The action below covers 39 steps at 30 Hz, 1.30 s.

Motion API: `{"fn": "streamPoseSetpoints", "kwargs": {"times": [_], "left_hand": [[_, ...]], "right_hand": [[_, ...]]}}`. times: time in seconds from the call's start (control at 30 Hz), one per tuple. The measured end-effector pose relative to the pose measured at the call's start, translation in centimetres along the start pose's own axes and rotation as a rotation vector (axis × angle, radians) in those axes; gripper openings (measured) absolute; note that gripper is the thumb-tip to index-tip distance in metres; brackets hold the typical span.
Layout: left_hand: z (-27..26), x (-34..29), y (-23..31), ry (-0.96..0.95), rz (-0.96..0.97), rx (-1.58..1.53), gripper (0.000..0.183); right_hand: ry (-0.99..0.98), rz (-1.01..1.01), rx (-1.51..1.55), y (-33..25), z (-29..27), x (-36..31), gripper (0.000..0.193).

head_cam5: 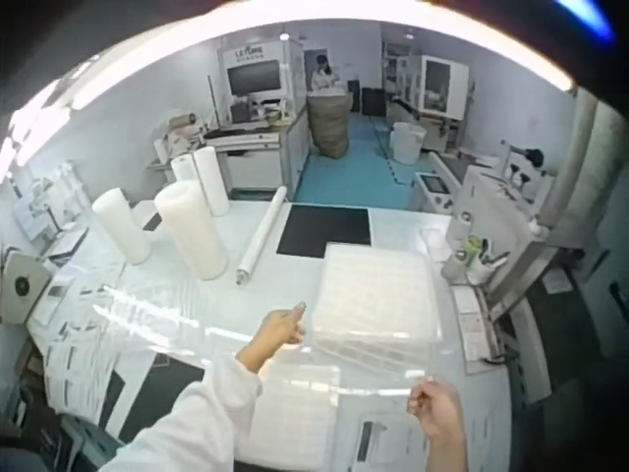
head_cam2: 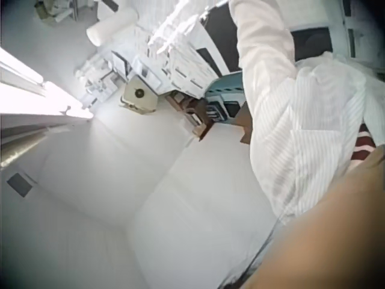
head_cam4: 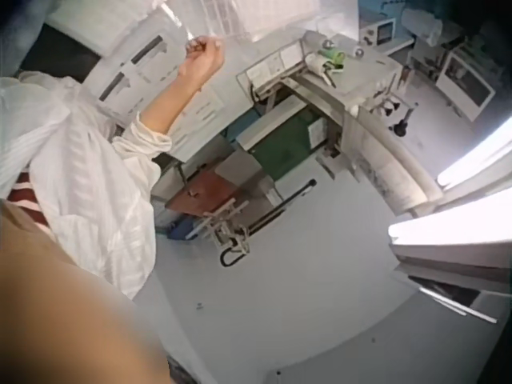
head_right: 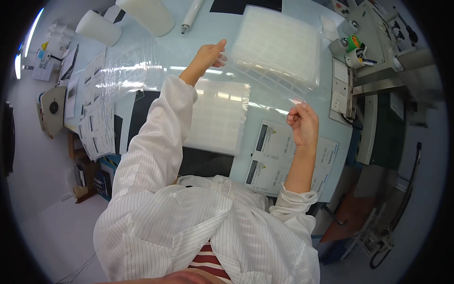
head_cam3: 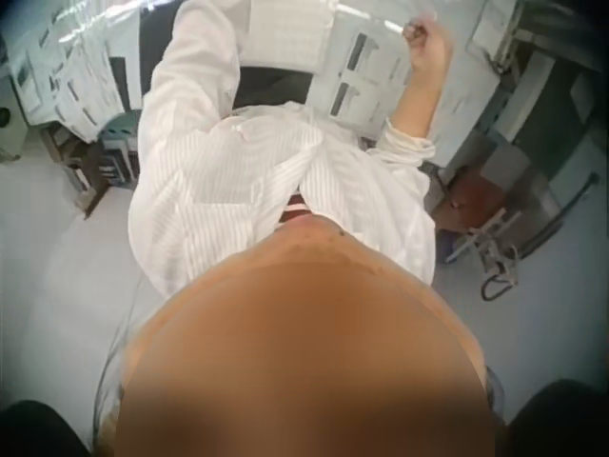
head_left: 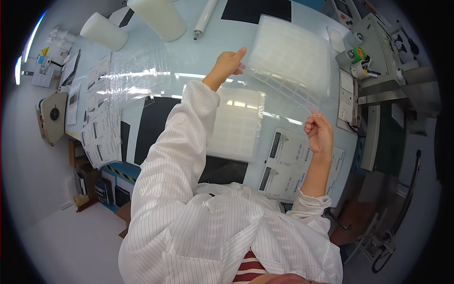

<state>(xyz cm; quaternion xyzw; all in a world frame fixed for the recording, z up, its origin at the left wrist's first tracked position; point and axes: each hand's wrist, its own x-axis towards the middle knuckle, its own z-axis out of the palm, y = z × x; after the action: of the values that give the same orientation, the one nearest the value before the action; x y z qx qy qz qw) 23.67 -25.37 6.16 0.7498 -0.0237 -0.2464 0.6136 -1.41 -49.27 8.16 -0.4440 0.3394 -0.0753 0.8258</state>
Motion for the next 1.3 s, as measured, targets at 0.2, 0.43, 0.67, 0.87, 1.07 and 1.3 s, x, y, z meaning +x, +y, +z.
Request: {"fn": "streamPoseSetpoints", "kwargs": {"times": [0.2,0.43,0.67,0.87,1.07,1.3], "left_hand": [[-0.3,-1.5,-2.3,0.202,0.296,0.353,0.026],[-5.9,-15.9,-9.1,0.511,0.405,0.346,0.013],[-8.7,-23.0,-16.2,0.604,0.253,0.596,0.014],[-10.3,-22.0,-16.4,0.552,0.227,0.622,0.013],[-10.8,-21.2,-16.2,0.513,0.253,0.766,0.021],[-5.7,-14.8,-9.3,0.444,0.472,0.717,0.024]], "right_hand": [[-0.037,-0.106,-0.269,1.2,1.4,-3.6,0.039],[-0.228,-0.030,-0.453,8.1,2.7,-7.1,0.053],[-0.266,0.033,-0.812,15.3,3.4,-9.2,0.064],[-0.217,-0.157,-1.152,15.3,3.5,-9.0,0.073],[0.077,-0.369,-0.826,8.3,0.7,-1.1,0.047],[0.524,-0.860,-0.886,-1.5,-2.6,10.6,0.025]]}}
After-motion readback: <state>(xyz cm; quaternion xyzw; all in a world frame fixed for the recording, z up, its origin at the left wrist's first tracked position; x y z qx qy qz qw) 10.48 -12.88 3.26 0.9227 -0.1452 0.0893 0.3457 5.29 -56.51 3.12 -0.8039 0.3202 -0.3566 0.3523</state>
